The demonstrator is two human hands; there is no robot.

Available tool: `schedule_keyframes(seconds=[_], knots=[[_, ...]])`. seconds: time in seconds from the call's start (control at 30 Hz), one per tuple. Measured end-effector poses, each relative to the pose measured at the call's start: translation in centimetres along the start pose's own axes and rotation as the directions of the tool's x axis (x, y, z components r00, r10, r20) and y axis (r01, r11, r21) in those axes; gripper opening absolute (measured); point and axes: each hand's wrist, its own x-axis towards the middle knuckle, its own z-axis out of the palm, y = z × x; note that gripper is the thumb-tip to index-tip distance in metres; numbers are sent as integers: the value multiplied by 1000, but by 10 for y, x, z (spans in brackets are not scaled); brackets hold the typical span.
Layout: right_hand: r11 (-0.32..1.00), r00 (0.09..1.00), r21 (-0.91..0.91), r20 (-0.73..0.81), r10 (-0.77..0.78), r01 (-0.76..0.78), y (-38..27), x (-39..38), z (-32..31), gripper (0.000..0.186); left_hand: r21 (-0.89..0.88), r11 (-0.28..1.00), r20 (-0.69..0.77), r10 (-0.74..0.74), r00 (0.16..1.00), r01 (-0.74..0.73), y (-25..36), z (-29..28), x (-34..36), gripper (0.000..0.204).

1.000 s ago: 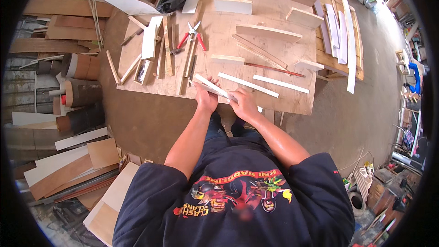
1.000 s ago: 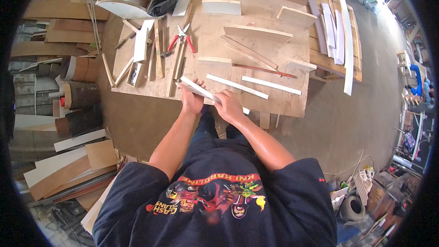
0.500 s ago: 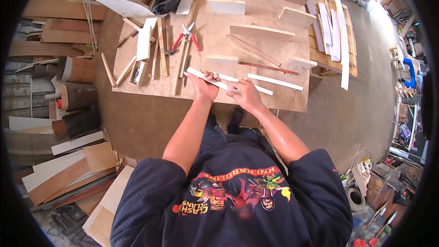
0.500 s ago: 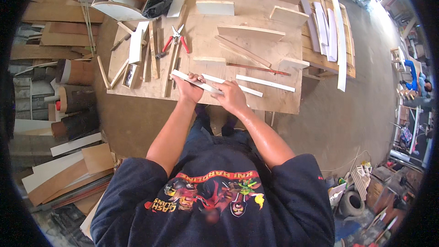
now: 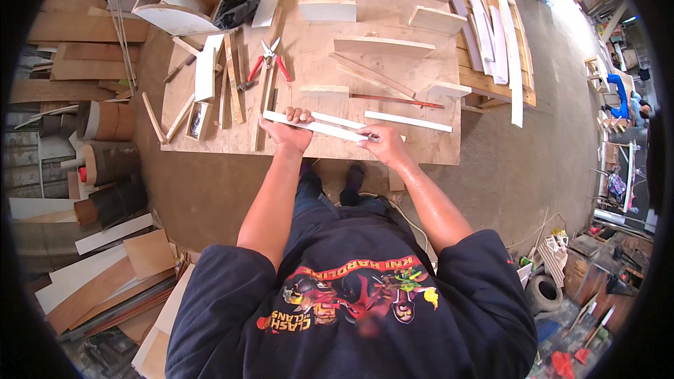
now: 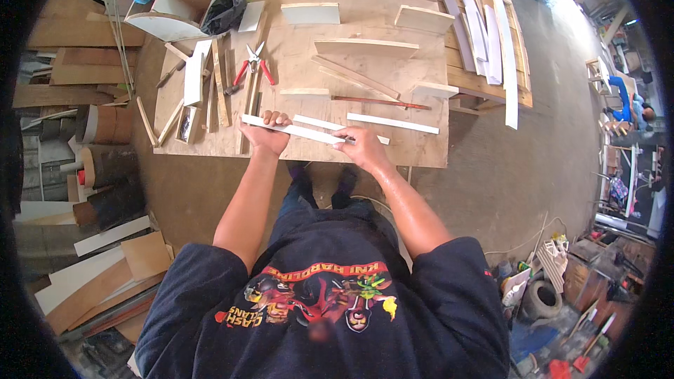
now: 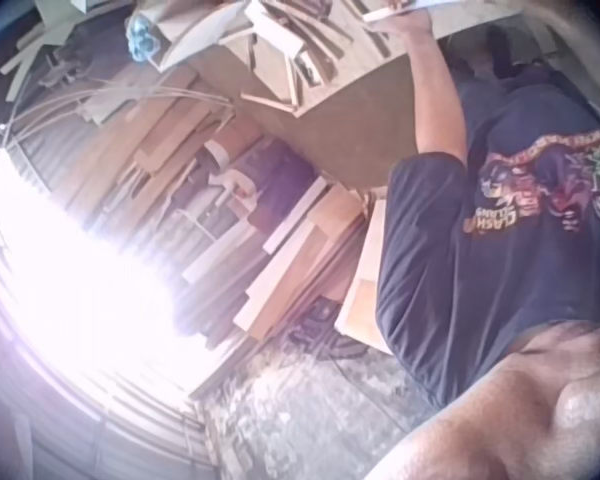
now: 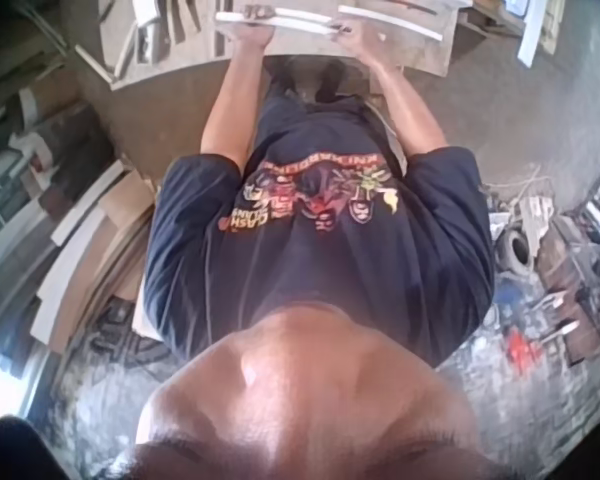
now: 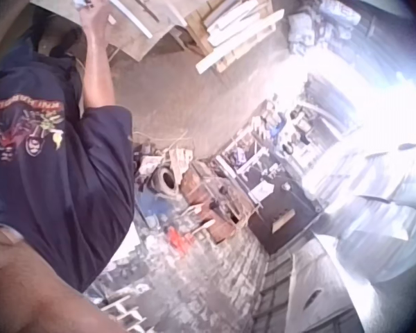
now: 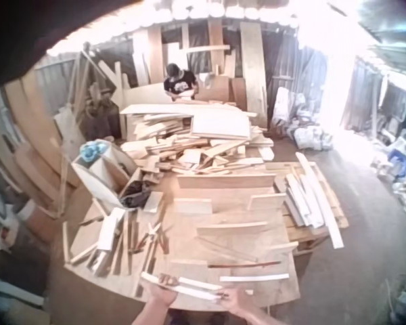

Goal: The person measures and marks a piece of wood using a pencil and a measuring stick while working at a low surface in a workshop.

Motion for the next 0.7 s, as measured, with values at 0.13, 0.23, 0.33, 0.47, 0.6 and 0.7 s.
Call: schedule_keyframes(seconds=[0.13,0.23,0.33,0.47,0.6,0.7], knots=[[998,999,-66,-36,-13,10,-2,-7,5,31,-32,999,90,2,996,1,5,-8,1,70],[986,998,-162,-42,-49,41,-7,-10,9,32,-21,1000,117,23,993,-21,8,-15,1,66],[969,998,-237,-4,-70,68,-5,-11,20,32,30,996,47,88,995,-90,11,-22,-2,66],[954,998,-298,62,-9,27,4,-9,40,30,153,973,-224,204,953,-172,16,-36,1,73],[969,996,-247,92,-6,29,0,-2,70,30,129,978,-214,190,958,-165,46,-83,15,81],[964,992,-266,121,14,19,-6,5,92,31,128,972,-344,232,910,-199,70,-103,23,83]])
